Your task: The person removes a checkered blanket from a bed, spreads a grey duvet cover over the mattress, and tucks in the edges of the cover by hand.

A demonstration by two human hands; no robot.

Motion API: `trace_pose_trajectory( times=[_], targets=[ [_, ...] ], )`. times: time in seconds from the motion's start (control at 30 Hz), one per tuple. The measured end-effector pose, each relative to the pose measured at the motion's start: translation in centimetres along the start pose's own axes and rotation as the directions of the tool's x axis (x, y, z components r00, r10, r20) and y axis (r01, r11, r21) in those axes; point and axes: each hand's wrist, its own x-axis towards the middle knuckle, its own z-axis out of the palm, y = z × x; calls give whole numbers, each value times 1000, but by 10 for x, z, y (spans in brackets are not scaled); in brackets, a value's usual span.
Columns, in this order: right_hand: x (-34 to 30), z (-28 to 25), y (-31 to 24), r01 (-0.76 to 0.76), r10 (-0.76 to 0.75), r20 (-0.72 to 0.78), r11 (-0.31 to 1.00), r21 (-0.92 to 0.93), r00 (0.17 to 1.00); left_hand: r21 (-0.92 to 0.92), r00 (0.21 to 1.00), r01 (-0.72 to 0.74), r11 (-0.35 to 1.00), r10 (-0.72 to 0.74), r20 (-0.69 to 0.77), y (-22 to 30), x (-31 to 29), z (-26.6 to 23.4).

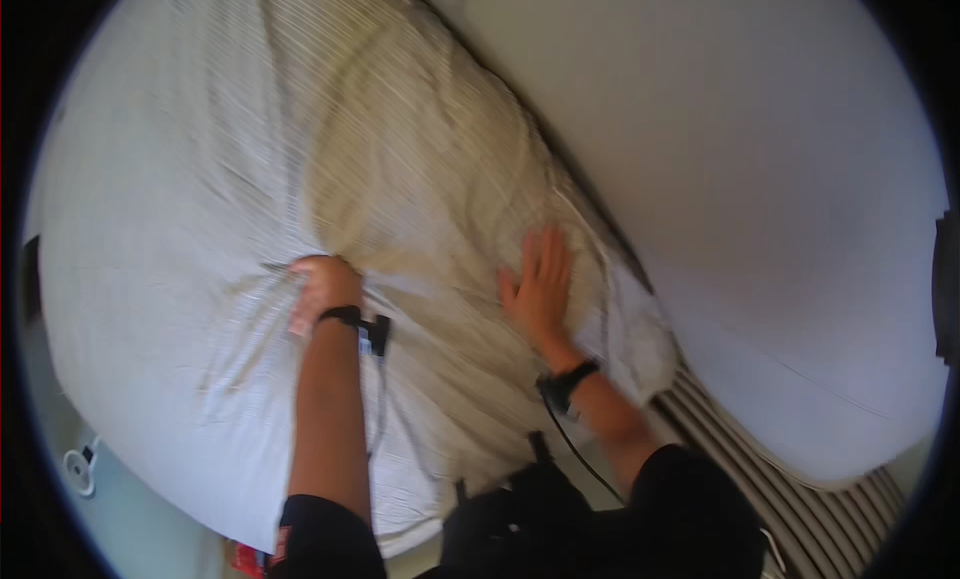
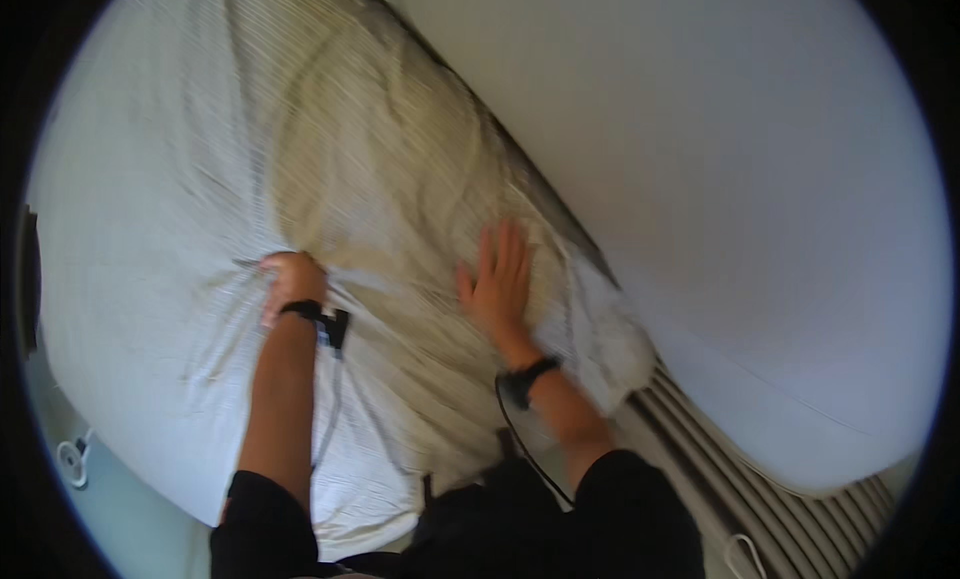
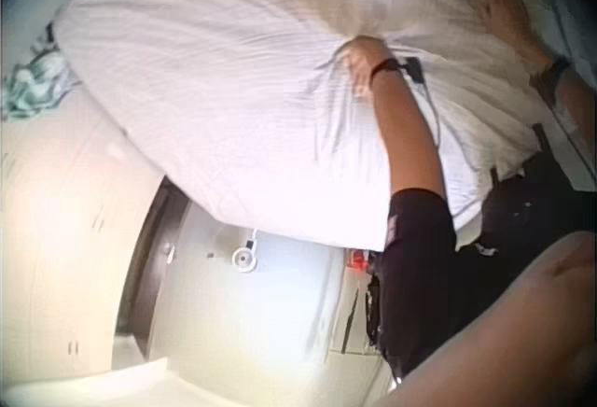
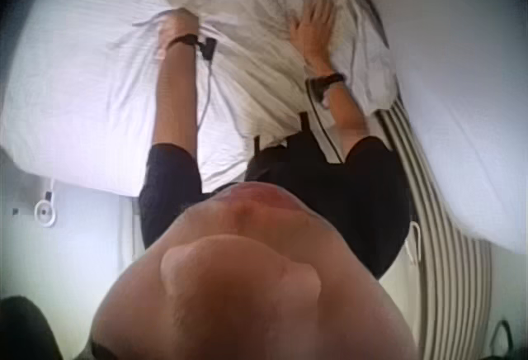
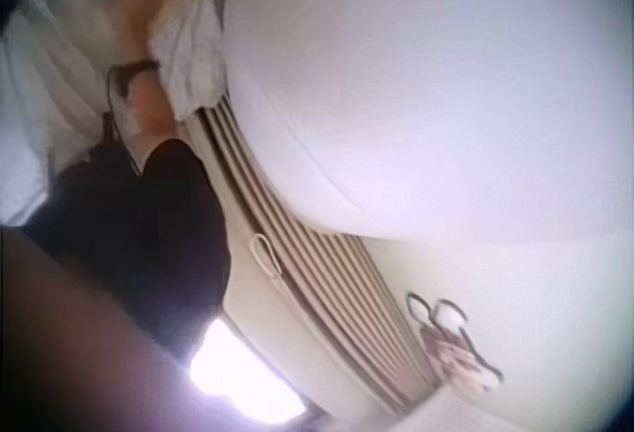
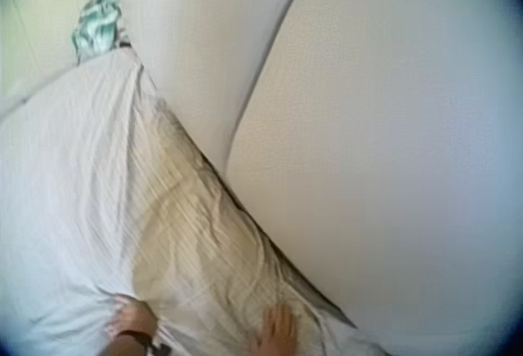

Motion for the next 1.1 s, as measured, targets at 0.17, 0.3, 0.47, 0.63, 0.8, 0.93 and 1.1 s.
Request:
trace_pose_trajectory(
  times=[0.17, 0.3, 0.47, 0.63, 0.8, 0.93, 1.1],
  targets=[
    [-236, 49, -27, -139, 83, 381, 983, 122, 921, -438, 826, 289, 851, -454, -335, -14, 23, -9],
    [-257, 75, -10, -106, 59, 244, 977, 184, 968, -397, 623, 248, 884, -459, -633, -16, 4, -4],
    [-262, 89, -1, -50, 27, 98, 970, 237, 995, 969, 783, 19, 248, 599, -168, -32, -44, -7],
    [-261, 93, 6, 45, -22, -74, 945, 325, 997, 564, 700, 113, 818, 337, -630, -23, -14, 17],
    [-268, 80, 14, 24, 9, -89, 932, 362, 996, 101, 224, -677, 729, 335, -915, -89, -46, 136],
    [-275, 82, 20, 38, 18, -129, 909, 416, 992, 329, 158, -691, 644, 579, -800, -144, -109, 273],
    [-266, 81, 32, 31, 44, -157, 892, 450, 987, 478, 52, -635, 607, 651, -758, -144, -102, 288]
  ],
)
